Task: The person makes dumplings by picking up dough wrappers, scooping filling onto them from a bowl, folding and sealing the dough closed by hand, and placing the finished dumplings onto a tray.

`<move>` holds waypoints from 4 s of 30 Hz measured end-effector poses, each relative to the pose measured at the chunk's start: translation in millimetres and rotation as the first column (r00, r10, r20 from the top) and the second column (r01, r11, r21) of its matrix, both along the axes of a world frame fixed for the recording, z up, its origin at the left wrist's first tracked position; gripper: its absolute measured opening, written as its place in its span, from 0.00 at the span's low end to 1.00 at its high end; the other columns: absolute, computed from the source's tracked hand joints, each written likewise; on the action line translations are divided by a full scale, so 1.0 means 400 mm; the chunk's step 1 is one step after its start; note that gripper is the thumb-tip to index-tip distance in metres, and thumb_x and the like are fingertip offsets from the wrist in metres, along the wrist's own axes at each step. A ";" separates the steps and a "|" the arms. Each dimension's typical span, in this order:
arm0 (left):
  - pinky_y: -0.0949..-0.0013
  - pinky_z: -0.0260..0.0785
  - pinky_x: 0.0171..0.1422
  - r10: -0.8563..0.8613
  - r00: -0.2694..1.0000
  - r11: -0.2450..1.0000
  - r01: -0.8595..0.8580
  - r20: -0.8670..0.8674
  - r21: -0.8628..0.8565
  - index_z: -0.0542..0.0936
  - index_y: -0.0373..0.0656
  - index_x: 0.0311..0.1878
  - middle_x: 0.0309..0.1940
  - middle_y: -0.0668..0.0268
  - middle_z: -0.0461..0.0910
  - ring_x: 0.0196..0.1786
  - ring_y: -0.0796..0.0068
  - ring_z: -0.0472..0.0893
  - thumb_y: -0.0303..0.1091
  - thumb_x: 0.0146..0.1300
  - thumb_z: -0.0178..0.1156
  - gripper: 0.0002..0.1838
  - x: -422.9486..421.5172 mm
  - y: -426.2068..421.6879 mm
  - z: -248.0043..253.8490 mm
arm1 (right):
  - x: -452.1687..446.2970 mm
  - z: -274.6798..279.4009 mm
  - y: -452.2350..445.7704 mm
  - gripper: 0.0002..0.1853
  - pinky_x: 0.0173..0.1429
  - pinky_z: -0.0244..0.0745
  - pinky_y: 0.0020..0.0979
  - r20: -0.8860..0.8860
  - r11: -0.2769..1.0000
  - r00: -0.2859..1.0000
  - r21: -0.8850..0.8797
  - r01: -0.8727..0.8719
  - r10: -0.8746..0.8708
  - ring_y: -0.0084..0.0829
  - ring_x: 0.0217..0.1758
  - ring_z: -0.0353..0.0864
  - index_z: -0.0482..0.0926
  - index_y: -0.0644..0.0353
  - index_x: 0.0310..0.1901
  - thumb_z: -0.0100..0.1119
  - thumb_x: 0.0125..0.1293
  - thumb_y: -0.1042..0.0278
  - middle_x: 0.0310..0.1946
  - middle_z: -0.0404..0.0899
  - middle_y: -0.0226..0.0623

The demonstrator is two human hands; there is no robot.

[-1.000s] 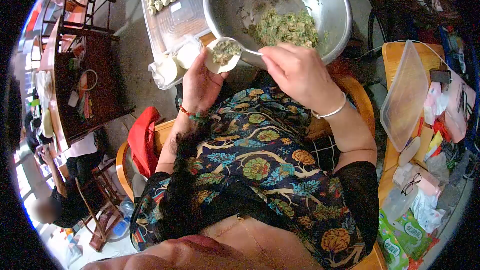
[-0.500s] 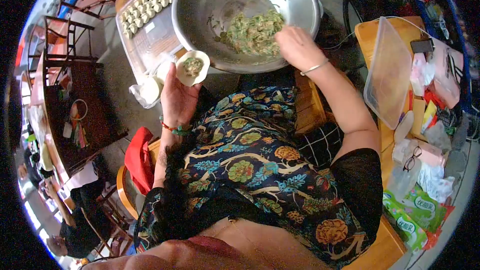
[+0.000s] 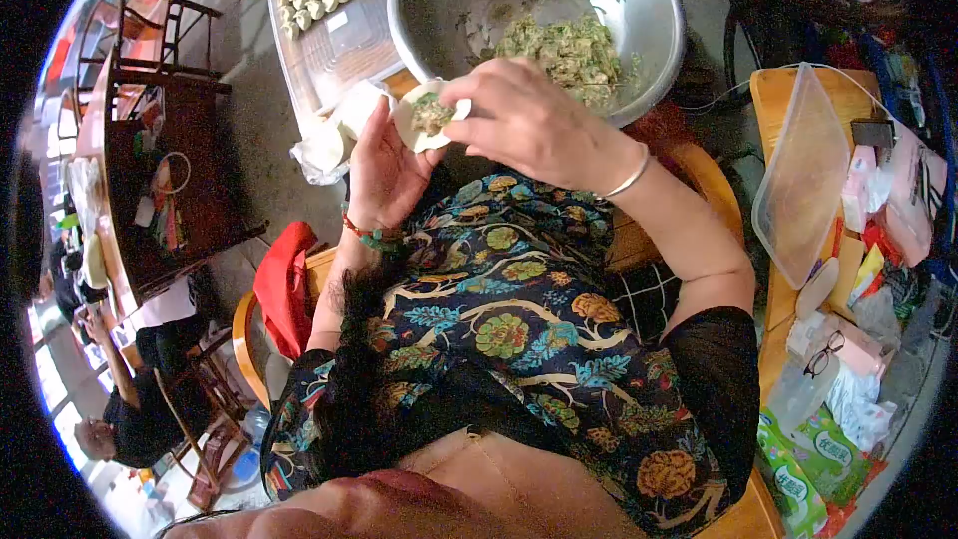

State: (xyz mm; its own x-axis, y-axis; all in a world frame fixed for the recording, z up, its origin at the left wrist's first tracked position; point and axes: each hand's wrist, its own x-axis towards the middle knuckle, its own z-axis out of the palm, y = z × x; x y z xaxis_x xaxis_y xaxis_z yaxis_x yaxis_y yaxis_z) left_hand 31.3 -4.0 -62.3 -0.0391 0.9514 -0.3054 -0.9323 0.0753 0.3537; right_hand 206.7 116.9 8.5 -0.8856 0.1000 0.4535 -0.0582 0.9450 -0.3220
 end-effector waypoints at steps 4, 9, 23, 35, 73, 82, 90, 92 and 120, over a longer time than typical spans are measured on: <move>0.61 0.75 0.61 -0.054 0.997 0.998 0.052 0.048 0.044 0.69 0.36 0.65 0.57 0.58 0.77 0.57 0.65 0.79 0.51 0.78 0.36 0.29 0.004 -0.005 0.005 | -0.034 -0.037 -0.010 0.07 0.58 0.67 0.38 -0.051 1.000 0.999 0.008 -0.011 0.011 0.34 0.55 0.74 0.81 0.56 0.35 0.65 0.53 0.69 0.49 0.76 0.32; 0.62 0.72 0.63 -0.072 0.996 0.997 0.072 -0.060 -0.009 0.66 0.35 0.65 0.58 0.59 0.75 0.59 0.67 0.77 0.55 0.78 0.34 0.31 0.015 -0.009 0.003 | -0.056 -0.052 -0.006 0.06 0.56 0.67 0.38 -0.085 0.993 0.995 -0.106 0.042 -0.051 0.36 0.52 0.74 0.80 0.57 0.33 0.66 0.53 0.70 0.45 0.77 0.33; 0.70 0.72 0.65 -0.055 0.876 0.993 0.097 -0.479 0.064 0.70 0.33 0.63 0.56 0.62 0.77 0.57 0.73 0.78 0.33 0.72 0.57 0.21 0.034 -0.020 -0.007 | -0.079 -0.093 -0.019 0.09 0.57 0.70 0.37 -0.050 0.822 0.948 -0.514 0.245 -0.314 0.40 0.50 0.74 0.79 0.61 0.34 0.70 0.56 0.68 0.43 0.77 0.37; 0.72 0.75 0.59 0.004 0.604 1.000 0.004 -0.797 0.008 0.73 0.32 0.60 0.52 0.60 0.80 0.53 0.75 0.81 0.32 0.70 0.59 0.19 0.019 -0.028 0.027 | -0.065 -0.072 -0.022 0.06 0.47 0.73 0.37 -0.064 0.882 0.968 -0.430 0.194 -0.244 0.41 0.40 0.76 0.79 0.61 0.31 0.67 0.56 0.72 0.33 0.77 0.37; 0.71 0.78 0.44 0.110 0.737 0.992 -0.118 -0.667 0.033 0.75 0.34 0.49 0.42 0.58 0.84 0.41 0.69 0.85 0.28 0.68 0.61 0.11 0.019 -0.024 0.029 | -0.064 -0.109 -0.039 0.06 0.39 0.74 0.22 0.006 0.195 0.956 -0.979 0.066 -0.294 0.15 0.35 0.76 0.78 0.64 0.38 0.64 0.66 0.71 0.31 0.79 0.27; 0.76 0.75 0.43 0.115 0.755 0.993 -0.107 -0.646 0.052 0.78 0.34 0.49 0.40 0.62 0.84 0.39 0.79 0.82 0.29 0.68 0.62 0.11 0.018 -0.023 0.033 | -0.044 -0.114 -0.037 0.06 0.37 0.74 0.22 0.100 0.521 0.959 -0.822 0.230 -0.267 0.17 0.32 0.76 0.78 0.61 0.39 0.66 0.63 0.73 0.29 0.78 0.26; 0.81 0.72 0.38 0.083 0.576 0.997 -0.056 -0.813 0.062 0.78 0.33 0.49 0.39 0.64 0.84 0.36 0.85 0.80 0.25 0.66 0.62 0.10 0.019 -0.030 0.041 | -0.055 -0.089 -0.034 0.06 0.42 0.75 0.20 0.010 0.448 0.980 -0.889 0.099 -0.197 0.17 0.36 0.76 0.78 0.64 0.39 0.65 0.63 0.75 0.34 0.75 0.28; 0.79 0.73 0.41 0.102 0.541 0.995 -0.064 -0.835 0.080 0.77 0.34 0.50 0.40 0.64 0.84 0.38 0.83 0.80 0.25 0.67 0.62 0.11 0.021 -0.029 0.028 | -0.054 -0.090 -0.029 0.06 0.42 0.75 0.21 -0.001 0.405 0.985 -0.911 0.071 -0.174 0.18 0.35 0.77 0.79 0.65 0.39 0.65 0.63 0.75 0.35 0.75 0.28; 0.77 0.75 0.47 0.159 0.391 0.982 -0.156 -0.907 0.105 0.78 0.32 0.46 0.40 0.62 0.84 0.41 0.78 0.82 0.23 0.66 0.61 0.08 0.038 -0.019 0.047 | -0.049 -0.046 -0.010 0.04 0.39 0.76 0.30 -0.037 0.873 0.981 -0.463 0.151 -0.189 0.31 0.35 0.81 0.81 0.64 0.35 0.66 0.58 0.78 0.32 0.80 0.37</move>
